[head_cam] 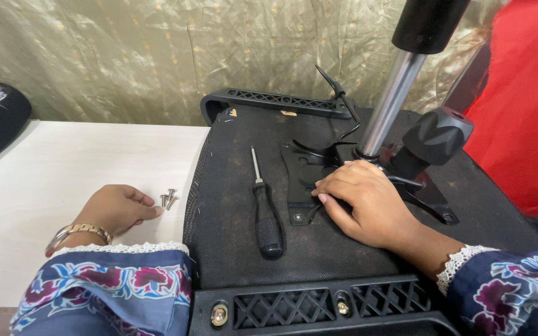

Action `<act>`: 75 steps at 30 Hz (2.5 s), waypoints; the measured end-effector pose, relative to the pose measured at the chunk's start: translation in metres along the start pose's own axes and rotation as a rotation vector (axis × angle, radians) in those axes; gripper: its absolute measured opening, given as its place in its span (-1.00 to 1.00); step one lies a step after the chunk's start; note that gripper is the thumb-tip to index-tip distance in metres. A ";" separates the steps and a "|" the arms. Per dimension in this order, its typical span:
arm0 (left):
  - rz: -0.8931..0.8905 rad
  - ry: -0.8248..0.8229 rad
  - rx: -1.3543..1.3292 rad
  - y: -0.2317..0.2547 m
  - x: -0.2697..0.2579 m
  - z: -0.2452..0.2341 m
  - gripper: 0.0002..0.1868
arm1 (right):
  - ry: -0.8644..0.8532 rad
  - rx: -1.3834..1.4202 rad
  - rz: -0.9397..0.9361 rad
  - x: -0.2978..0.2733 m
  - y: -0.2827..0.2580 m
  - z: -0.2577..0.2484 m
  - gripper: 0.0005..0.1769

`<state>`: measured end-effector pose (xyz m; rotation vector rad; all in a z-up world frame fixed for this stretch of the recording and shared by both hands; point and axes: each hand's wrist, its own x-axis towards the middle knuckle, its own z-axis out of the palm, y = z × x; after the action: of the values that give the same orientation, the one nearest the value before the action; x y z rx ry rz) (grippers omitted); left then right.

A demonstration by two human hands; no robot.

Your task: The person uses a screwdriver to tighten screws into the underside of an office chair seat, securing the central gas lift and mounting plate. The person then picks up additional screws and continues fastening the components to the seat base.

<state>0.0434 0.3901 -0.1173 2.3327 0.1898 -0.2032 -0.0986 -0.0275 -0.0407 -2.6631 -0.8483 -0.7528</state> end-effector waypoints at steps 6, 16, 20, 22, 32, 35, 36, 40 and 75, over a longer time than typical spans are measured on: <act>-0.031 -0.051 0.090 0.010 -0.003 -0.004 -0.71 | 0.011 -0.007 -0.004 0.000 -0.002 -0.001 -0.86; 0.043 0.034 -0.568 0.028 -0.015 -0.009 -0.76 | 0.024 0.008 -0.047 0.001 0.000 -0.002 -0.86; 0.146 -0.035 -0.802 0.074 -0.018 -0.010 -0.74 | 0.039 0.007 -0.061 0.003 -0.001 -0.003 -0.87; 0.191 -0.198 -0.962 0.105 -0.016 0.002 -0.81 | 0.017 0.000 0.001 0.007 -0.003 -0.003 -0.86; -0.081 -0.647 -1.644 0.199 -0.026 0.118 -0.83 | 0.159 0.479 0.569 0.042 -0.016 0.015 -0.74; -0.091 -0.729 -1.628 0.202 -0.032 0.133 -0.71 | 0.212 0.539 0.504 0.050 -0.013 0.025 -0.71; -0.057 -0.772 -1.634 0.202 -0.034 0.136 -0.70 | 0.187 0.482 0.514 0.053 -0.011 0.028 -0.68; 0.071 -0.845 -1.608 0.199 -0.039 0.141 -0.70 | 0.110 0.431 0.578 0.060 -0.003 0.039 -0.68; 0.418 -0.162 -1.150 0.204 -0.071 0.142 -0.77 | 0.532 0.781 0.544 0.053 -0.001 0.051 -0.78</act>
<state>0.0023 0.1419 -0.0589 1.1620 -0.2226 -0.0396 -0.0415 0.0169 -0.0541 -1.7378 -0.1799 -0.7270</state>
